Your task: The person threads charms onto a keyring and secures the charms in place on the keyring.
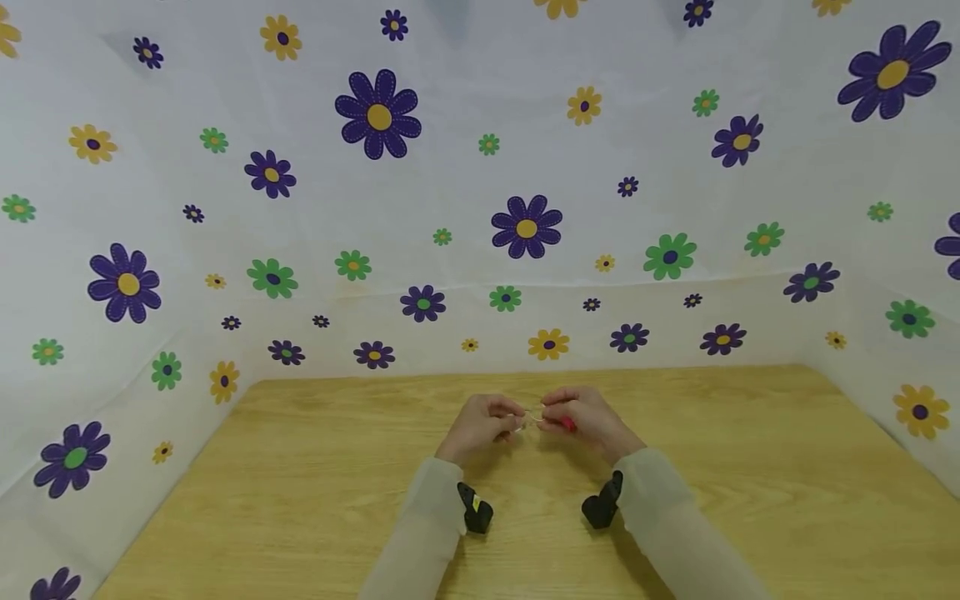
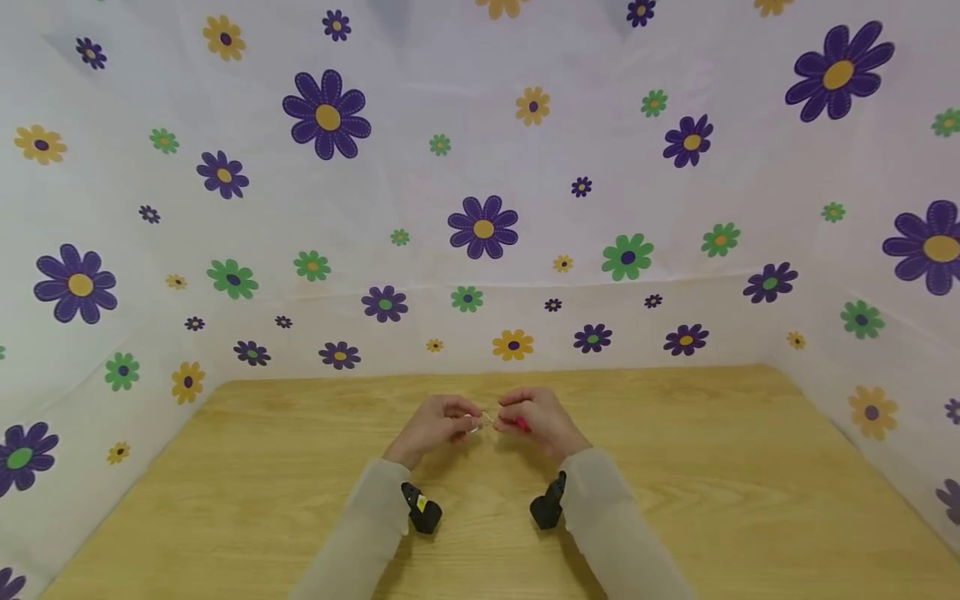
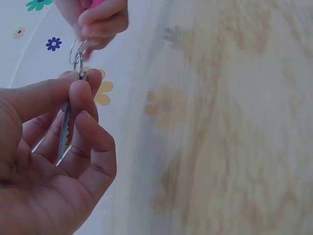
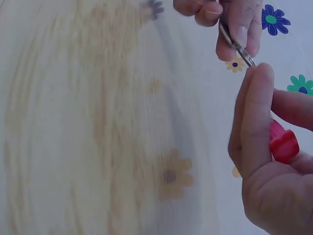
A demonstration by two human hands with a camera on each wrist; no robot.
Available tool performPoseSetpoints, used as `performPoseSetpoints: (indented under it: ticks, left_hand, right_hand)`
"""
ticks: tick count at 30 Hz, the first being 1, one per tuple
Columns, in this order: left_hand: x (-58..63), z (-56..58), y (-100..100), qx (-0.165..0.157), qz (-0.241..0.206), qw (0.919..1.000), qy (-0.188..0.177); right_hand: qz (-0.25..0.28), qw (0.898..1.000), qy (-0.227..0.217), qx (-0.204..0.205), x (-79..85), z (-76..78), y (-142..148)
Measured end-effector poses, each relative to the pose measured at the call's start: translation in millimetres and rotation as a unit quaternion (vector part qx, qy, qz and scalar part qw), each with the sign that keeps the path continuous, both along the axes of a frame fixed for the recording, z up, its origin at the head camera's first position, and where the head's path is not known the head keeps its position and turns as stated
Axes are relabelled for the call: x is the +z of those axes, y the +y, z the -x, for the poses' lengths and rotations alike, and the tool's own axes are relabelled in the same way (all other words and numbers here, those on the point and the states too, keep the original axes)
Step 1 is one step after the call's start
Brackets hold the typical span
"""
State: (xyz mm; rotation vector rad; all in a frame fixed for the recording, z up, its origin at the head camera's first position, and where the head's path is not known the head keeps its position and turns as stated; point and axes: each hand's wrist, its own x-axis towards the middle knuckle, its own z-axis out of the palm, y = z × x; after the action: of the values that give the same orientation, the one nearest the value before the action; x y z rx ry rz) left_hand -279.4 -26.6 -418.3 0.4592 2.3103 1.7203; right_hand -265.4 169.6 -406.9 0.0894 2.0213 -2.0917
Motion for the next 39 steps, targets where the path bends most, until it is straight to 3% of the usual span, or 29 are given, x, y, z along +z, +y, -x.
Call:
performPoseSetpoints:
  ticks: [5, 9, 15, 24, 31, 39]
  left_hand:
    - [1.5, -0.9, -0.2, 0.009, -0.004, 0.9999, 0.006]
    - [0.1, 0.3, 2.6, 0.008, -0.006, 0.9999, 0.005]
    - [-1.2, 2.2, 4.3, -0.007, -0.018, 0.9998, 0.0]
    - [-0.9, -1.1, -2.9, -0.035, -0.034, 0.9978, -0.044]
    - [0.0, -2.2, -5.0, -0.022, -0.019, 0.9987, -0.041]
    - [0.8, -4.0, -2.1, 0.002, -0.006, 0.9998, -0.02]
  right_hand:
    - [-0.067, 0.996, 0.014, 0.065, 1.7, -1.1, 4.8]
    - [-0.062, 0.993, 0.007, 0.103, 2.6, -2.7, 11.4]
    - [-0.058, 0.991, 0.0, 0.123, 4.4, -3.2, 17.3]
    - [-0.074, 0.986, 0.028, 0.145, -0.8, -2.1, 14.0]
    - [-0.076, 0.987, 0.025, 0.14, 0.0, -3.1, 11.0]
    - [-0.074, 0.994, 0.025, 0.079, -3.1, -1.1, 2.8]
